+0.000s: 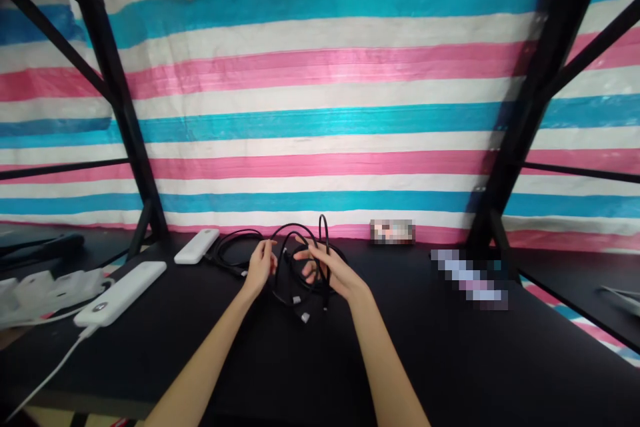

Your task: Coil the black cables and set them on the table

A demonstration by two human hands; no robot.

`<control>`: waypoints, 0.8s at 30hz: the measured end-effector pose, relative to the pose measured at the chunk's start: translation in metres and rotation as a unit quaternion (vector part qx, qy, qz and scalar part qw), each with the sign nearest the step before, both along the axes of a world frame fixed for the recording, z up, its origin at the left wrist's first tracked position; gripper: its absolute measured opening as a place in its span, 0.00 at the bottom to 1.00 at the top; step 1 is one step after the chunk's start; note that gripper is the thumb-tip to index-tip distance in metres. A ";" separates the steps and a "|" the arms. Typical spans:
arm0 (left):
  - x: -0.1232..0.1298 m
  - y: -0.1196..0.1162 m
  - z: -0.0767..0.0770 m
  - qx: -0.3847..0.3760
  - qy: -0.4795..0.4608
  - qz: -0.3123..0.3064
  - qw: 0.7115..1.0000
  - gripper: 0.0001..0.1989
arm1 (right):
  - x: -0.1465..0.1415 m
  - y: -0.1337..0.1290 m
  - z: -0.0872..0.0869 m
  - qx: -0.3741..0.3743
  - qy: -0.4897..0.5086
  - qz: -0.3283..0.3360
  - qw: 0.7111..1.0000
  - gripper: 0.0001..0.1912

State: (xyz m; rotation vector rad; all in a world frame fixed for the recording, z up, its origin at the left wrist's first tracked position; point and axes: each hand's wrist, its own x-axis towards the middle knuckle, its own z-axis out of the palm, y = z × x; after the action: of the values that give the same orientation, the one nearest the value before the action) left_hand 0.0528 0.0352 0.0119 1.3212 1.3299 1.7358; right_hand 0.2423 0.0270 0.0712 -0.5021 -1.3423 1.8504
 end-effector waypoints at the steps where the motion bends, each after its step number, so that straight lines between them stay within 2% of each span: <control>1: 0.002 0.000 -0.001 0.003 0.016 -0.001 1.000 0.21 | -0.001 -0.002 0.000 0.012 0.001 -0.003 1.000 0.17; 3: 0.005 -0.001 -0.002 0.016 0.036 0.016 0.999 0.21 | -0.003 -0.007 0.003 0.023 0.013 0.014 1.000 0.19; 5: 0.008 -0.003 0.000 0.033 0.035 0.046 0.998 0.26 | -0.003 -0.012 0.006 0.016 0.022 0.048 0.998 0.20; 7: 0.010 -0.005 0.003 0.035 0.002 0.048 0.998 0.31 | -0.001 -0.017 0.008 0.006 0.031 0.092 0.995 0.20; 9: 0.011 -0.007 0.007 0.018 -0.059 0.004 0.998 0.31 | 0.003 -0.018 0.006 -0.002 0.056 0.141 0.988 0.22; 11: 0.013 -0.009 0.011 -0.008 -0.141 -0.070 0.988 0.27 | 0.007 -0.015 -0.001 -0.007 0.096 0.181 0.979 0.23; 14: 0.015 -0.011 0.017 -0.038 -0.256 -0.181 0.949 0.23 | 0.012 -0.004 -0.017 -0.011 0.159 0.217 0.963 0.25; 17: 0.017 -0.015 0.022 -0.039 -0.300 -0.252 0.919 0.25 | 0.014 0.009 -0.031 -0.009 0.212 0.233 0.949 0.24; 20: 0.016 -0.018 0.025 -0.032 -0.264 -0.242 0.933 0.24 | 0.013 0.017 -0.034 -0.019 0.242 0.235 0.941 0.21; 22: 0.013 -0.019 0.026 -0.029 -0.236 -0.211 0.948 0.19 | 0.011 0.017 -0.028 -0.038 0.243 0.218 0.945 0.19; 24: 0.010 -0.018 0.025 -0.029 -0.232 -0.200 0.952 0.15 | 0.008 0.016 -0.019 -0.062 0.231 0.176 0.955 0.18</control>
State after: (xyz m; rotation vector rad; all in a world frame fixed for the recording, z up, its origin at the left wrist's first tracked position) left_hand 0.0629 0.0167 0.0369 0.9807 0.7783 1.5754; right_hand 0.2504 0.0426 0.0517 0.1247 -1.0454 2.1768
